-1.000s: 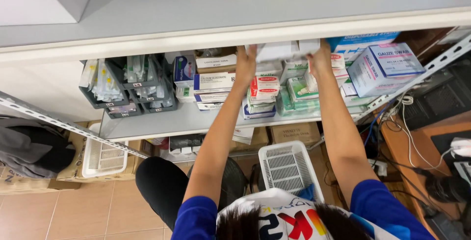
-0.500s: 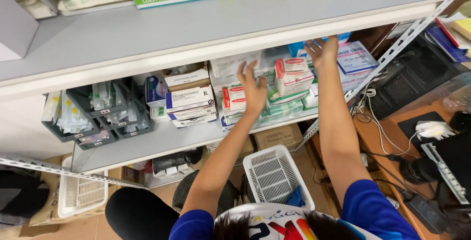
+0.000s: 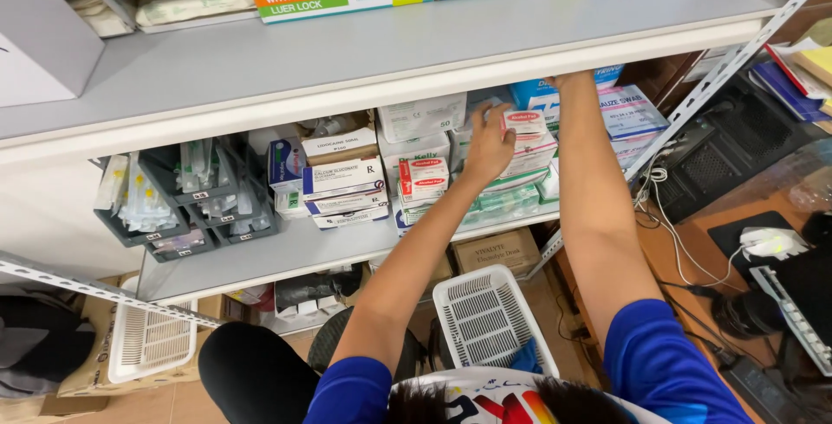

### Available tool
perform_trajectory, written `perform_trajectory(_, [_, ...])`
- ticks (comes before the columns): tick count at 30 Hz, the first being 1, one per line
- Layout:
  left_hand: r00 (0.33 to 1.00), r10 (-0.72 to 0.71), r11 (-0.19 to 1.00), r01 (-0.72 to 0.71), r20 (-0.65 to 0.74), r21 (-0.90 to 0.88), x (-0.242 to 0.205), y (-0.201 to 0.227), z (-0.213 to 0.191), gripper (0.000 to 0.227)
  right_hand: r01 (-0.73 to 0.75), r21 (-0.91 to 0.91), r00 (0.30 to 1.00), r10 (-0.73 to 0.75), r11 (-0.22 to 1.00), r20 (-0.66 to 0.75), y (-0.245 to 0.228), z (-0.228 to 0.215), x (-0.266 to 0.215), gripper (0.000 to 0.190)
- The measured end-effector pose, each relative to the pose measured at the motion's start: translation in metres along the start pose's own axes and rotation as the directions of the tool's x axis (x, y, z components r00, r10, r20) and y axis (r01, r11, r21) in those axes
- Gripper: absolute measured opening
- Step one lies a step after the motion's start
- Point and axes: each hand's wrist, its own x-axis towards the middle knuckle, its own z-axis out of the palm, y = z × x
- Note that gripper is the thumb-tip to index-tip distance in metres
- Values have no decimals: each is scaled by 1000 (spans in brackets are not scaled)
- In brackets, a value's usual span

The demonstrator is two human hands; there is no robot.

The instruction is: The person wipes packages of syringes with a blue cloth and places them into a white basket. They then pick up boxes of syringes from a shelf, open one to inspect the contents, and place it back. Finally, they pick up a small box of medical supplies and place it in the basket.

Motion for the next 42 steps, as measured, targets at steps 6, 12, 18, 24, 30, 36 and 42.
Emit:
perform_trajectory(6, [998, -55, 995, 58, 42, -78, 10, -4, 4, 53, 29, 148, 999, -32, 989, 18, -2, 2, -39, 58])
perform_trajectory(12, [949, -294, 828, 311, 112, -466, 49, -54, 58, 82, 213, -74, 964, -222, 974, -145, 24, -16, -138, 89])
perform_trajectory(18, [832, -394, 682, 549, 390, -483, 6, 6, 17, 125, 207, -74, 973, -213, 976, -85, 58, -33, -272, 128])
perform_trajectory(24, [927, -196, 632, 369, 320, -681, -75, -19, -33, 139, 245, -119, 967, -235, 962, 98, 126, -77, -370, 134])
perform_trajectory(30, [899, -364, 651, 432, 242, -624, -164, -21, -104, 129, -58, -139, 976, 85, 989, 199, 159, -90, -442, 130])
perform_trajectory(36, [866, -480, 601, 442, 141, -666, -266, -69, -158, 109, -184, -87, 966, 197, 979, 171, 183, -181, -448, 119])
perform_trajectory(42, [776, -612, 540, 551, 151, -636, -339, -79, -196, 98, -444, -458, 820, 556, 770, 139, 186, -171, -488, 111])
